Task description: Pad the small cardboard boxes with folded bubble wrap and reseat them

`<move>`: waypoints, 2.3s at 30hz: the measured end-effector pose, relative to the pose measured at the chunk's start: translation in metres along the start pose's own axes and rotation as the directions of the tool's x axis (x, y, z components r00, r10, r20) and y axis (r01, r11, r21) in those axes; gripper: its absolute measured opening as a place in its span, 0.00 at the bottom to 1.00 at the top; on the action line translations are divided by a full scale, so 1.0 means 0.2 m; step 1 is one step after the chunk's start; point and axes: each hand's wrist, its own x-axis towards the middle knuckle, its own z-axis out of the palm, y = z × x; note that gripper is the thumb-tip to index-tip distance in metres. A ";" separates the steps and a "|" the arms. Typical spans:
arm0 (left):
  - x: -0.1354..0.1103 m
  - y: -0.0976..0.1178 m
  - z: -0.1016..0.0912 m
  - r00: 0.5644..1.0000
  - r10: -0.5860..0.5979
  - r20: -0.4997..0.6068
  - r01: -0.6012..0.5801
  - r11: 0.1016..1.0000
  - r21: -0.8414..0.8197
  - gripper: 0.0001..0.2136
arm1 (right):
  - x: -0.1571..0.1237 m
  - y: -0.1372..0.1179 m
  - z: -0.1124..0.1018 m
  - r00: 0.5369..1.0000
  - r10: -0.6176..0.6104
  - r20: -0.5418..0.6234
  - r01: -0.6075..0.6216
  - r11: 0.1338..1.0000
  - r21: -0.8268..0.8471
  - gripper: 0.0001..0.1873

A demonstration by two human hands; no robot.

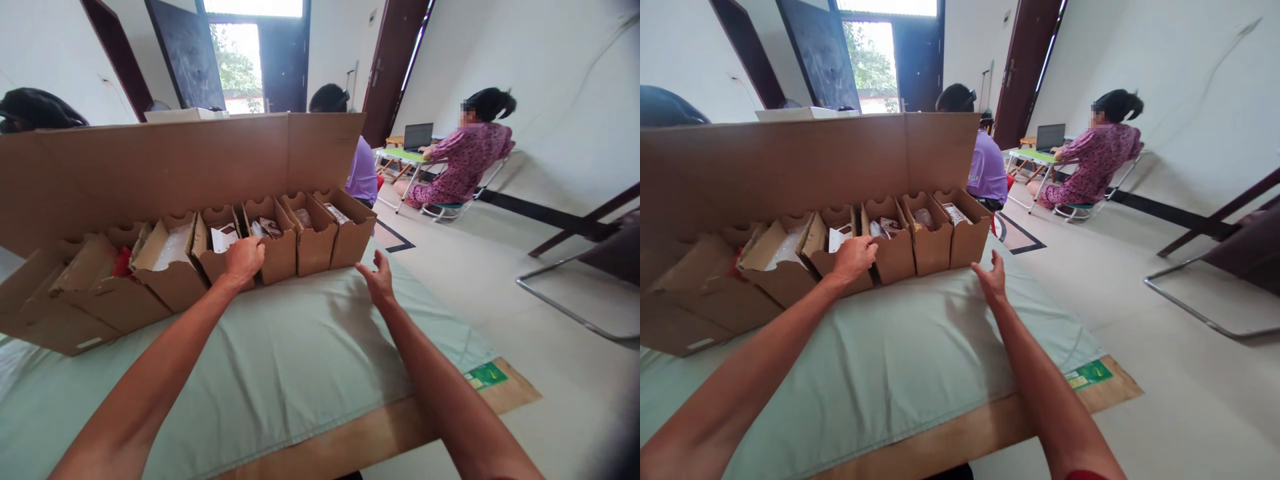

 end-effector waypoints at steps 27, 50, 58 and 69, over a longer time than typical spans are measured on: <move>-0.34 -0.20 0.08 0.976 -0.023 -0.215 -0.002 0.993 -0.116 0.26 | 0.16 -0.02 0.12 0.941 0.065 0.334 -0.055 0.998 -0.038 0.39; -1.07 -0.52 0.32 0.984 0.068 0.164 -0.060 0.996 -0.059 0.21 | -1.27 -0.38 0.71 0.464 -0.188 0.866 0.717 0.653 -0.242 0.28; -1.43 -0.58 0.46 0.988 0.103 0.115 -0.107 0.994 0.025 0.24 | -1.42 -0.33 0.48 0.314 -0.152 0.937 0.822 0.538 -0.188 0.25; -1.59 -0.56 0.56 0.990 0.143 0.001 -0.142 0.982 0.123 0.25 | -1.53 -0.32 0.36 0.275 -0.208 0.939 0.779 0.620 -0.091 0.25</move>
